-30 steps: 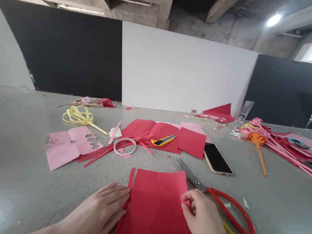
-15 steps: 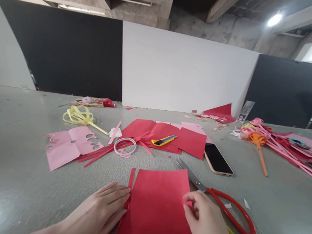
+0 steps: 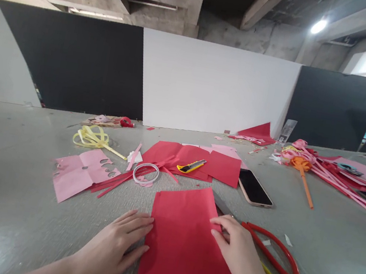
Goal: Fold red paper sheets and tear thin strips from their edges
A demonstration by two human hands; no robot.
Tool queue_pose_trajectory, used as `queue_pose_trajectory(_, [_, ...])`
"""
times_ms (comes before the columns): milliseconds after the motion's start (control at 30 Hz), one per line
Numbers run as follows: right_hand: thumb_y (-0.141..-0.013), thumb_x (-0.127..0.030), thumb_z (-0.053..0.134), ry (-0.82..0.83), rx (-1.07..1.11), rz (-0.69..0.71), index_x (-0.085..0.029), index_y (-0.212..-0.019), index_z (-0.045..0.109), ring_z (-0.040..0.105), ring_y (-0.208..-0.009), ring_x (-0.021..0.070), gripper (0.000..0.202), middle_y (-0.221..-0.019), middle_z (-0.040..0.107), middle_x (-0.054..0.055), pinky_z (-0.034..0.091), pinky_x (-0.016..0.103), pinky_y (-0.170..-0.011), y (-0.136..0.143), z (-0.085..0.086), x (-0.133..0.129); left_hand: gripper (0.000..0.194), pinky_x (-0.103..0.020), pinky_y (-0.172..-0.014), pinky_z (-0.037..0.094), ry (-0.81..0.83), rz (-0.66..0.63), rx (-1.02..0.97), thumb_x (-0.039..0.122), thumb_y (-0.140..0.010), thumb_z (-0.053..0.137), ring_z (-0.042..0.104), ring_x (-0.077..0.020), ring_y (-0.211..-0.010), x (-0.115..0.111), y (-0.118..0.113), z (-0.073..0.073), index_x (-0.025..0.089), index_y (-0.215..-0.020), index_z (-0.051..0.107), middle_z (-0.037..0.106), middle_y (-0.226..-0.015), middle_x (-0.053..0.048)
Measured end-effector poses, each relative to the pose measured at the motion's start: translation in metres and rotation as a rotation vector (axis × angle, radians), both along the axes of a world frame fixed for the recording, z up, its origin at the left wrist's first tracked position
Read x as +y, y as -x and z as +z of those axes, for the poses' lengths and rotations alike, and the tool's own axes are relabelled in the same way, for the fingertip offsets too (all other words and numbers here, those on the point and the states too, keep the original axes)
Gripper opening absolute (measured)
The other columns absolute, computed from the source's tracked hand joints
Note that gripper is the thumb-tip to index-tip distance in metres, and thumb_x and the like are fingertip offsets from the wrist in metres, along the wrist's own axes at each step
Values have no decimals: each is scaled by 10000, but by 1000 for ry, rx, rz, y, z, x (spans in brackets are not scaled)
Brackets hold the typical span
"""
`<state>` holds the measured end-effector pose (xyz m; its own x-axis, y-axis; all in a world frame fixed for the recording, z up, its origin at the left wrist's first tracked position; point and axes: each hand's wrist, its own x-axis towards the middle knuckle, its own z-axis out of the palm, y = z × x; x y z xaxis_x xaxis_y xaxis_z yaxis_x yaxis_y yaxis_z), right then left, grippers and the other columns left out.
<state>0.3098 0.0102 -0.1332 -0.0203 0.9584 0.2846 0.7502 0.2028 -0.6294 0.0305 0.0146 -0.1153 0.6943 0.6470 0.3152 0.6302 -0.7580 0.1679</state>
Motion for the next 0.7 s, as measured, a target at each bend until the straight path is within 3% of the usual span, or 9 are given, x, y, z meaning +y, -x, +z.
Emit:
queue_pose_trajectory(267, [-662, -278, 411, 36, -74, -109, -181, -764, 607, 635, -646, 189, 241, -746, 674, 62, 508, 285, -606, 7, 6, -6, 315, -419, -941, 373, -37, -1, 43, 176, -811, 467, 514, -228, -1041, -2, -1, 0, 153, -1120, 521, 569, -1122, -94])
queue_pose_trajectory(500, [-646, -280, 440, 56, -25, -134, -184, -722, 626, 639, -609, 197, 223, -695, 682, 63, 509, 285, -579, 4, 0, -8, 321, -428, -931, 379, -48, -1, 33, 159, -810, 448, 517, -226, -1040, -3, -2, 2, 159, -1125, 513, 569, -1122, -100])
queue_pose_trajectory(700, [-710, -292, 411, -3, -74, -143, -201, -701, 591, 634, -621, 189, 202, -677, 673, 45, 488, 270, -563, 7, 6, -8, 337, -415, -951, 359, -18, -21, 58, 146, -821, 435, 474, -216, -1091, -2, 0, 4, 155, -1155, 481, 539, -1164, -93])
